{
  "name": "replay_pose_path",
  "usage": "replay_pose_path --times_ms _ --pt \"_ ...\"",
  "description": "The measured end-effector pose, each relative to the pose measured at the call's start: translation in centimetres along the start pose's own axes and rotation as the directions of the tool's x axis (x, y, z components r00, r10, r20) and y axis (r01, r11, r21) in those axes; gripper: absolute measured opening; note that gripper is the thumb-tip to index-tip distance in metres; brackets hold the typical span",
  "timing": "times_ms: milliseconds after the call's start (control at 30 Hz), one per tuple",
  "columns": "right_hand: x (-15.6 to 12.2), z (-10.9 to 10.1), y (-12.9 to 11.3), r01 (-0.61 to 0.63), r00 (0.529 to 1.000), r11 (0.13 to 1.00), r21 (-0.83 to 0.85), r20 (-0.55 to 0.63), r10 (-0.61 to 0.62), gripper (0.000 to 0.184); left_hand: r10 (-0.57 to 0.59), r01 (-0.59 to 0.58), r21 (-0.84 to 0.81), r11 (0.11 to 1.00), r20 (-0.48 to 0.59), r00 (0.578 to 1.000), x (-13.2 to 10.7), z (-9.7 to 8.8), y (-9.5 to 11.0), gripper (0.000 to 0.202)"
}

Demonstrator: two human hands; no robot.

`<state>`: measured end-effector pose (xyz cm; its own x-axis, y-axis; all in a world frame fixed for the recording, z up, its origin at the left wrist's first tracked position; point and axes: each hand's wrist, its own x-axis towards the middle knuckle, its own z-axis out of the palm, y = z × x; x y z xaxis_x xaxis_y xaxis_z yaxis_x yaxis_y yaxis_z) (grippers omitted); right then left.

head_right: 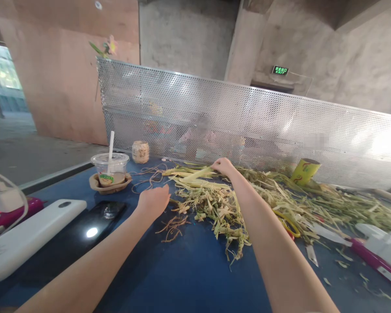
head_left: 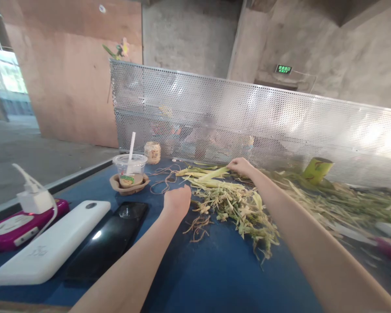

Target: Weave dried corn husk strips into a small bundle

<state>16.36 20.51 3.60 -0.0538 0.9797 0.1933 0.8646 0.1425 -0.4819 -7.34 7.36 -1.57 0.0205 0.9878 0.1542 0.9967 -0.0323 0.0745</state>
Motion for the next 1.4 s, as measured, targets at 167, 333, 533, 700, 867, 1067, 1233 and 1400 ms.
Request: replay_pose_path --times_ms 167,333,533,700,867,1067,1233,1400 --pt "0.0 0.2 -0.3 -0.037 0.999 0.999 0.005 -0.036 0.037 0.030 0.001 -0.002 -0.008 1.000 -0.026 1.000 -0.1 0.0 0.0 0.033" --pt "-0.7 -0.8 -0.2 0.015 0.991 1.000 0.012 -0.132 -0.013 0.028 0.006 -0.008 -0.036 0.999 -0.050 0.999 0.1 0.2 -0.1 0.033" --pt "-3.2 -2.5 -1.0 0.241 0.919 0.970 0.033 -0.330 -0.217 0.033 0.038 -0.058 -0.146 0.988 -0.139 0.990 -0.3 -0.2 0.1 0.041" --pt "-6.2 -3.5 -3.0 0.449 0.822 0.887 0.105 -0.438 -0.364 0.025 0.103 -0.226 -0.364 0.903 -0.328 0.939 -0.8 -0.7 0.4 0.054" --pt "-9.6 -3.4 -4.0 0.565 0.764 0.796 0.218 -0.501 -0.405 0.015 0.207 -0.432 -0.632 0.643 -0.399 0.893 -1.1 -0.3 1.2 0.061" --pt "-12.7 -2.0 -2.8 0.520 0.738 0.830 0.200 -0.594 -0.320 0.015 0.412 -0.342 -0.915 0.215 -0.232 0.881 -1.9 0.4 2.5 0.059" --pt "-15.3 -1.9 -1.3 0.601 0.671 0.795 0.085 -0.594 -0.443 0.021 0.356 -0.254 -0.954 0.158 -0.185 0.916 -1.5 0.4 2.2 0.062" --pt "-18.1 -3.4 -0.1 0.715 0.629 0.696 -0.058 -0.380 -0.678 0.030 0.211 -0.192 -0.977 0.094 -0.169 0.963 -1.3 -0.6 1.7 0.072"
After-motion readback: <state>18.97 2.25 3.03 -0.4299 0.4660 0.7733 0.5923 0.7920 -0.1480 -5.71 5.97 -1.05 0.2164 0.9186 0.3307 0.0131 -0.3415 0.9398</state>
